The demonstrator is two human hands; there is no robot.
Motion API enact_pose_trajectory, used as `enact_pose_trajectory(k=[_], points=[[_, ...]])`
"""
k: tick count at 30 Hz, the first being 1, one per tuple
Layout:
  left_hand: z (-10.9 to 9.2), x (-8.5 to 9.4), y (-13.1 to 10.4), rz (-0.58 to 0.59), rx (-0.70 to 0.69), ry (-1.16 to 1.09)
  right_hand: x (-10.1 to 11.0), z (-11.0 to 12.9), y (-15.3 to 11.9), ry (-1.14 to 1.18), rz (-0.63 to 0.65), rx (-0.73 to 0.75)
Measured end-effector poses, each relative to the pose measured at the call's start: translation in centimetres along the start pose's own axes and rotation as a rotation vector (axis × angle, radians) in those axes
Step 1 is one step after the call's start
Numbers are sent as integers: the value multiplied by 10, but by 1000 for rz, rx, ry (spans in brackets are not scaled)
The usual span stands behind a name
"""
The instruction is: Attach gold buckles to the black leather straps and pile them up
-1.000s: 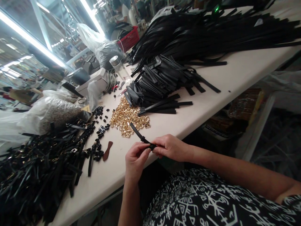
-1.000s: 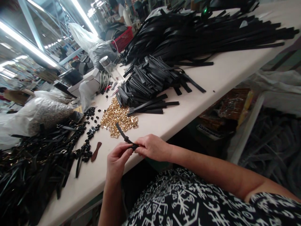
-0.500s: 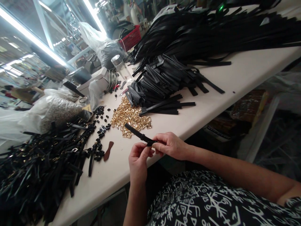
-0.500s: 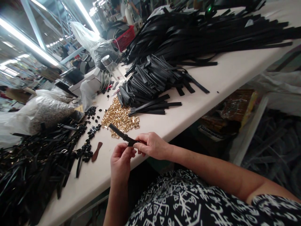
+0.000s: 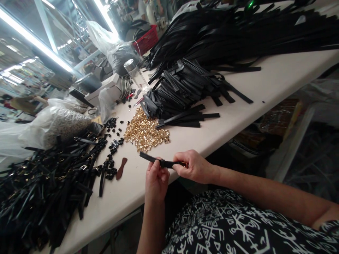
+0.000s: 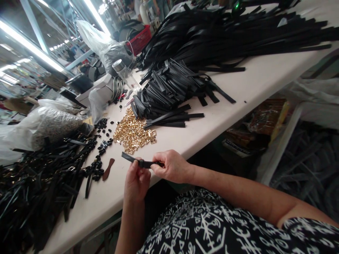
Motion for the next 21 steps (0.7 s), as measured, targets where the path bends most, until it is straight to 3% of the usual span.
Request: enact_pose_trajectory(k=[4, 12, 17, 21], points=[[5, -1, -8, 40, 10, -3, -2, 1, -4, 39, 39, 5], [9, 2, -13, 9, -98, 48, -1, -5, -3, 58, 30, -84], [17, 2, -16, -32, -103, 62, 2, 0, -7, -118, 19, -49], [19, 3, -10, 117, -54, 130, 7, 2, -7, -286, 7, 45]])
Point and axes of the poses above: each hand's wrist, its own y-axis towards the middle knuckle, its own x-axis out of the back of the hand, z = x × y, the point moved 6 cm from there along y, towards the middle knuckle, and after that the axes turned 15 degrees about -x, right-handed, at the moved point
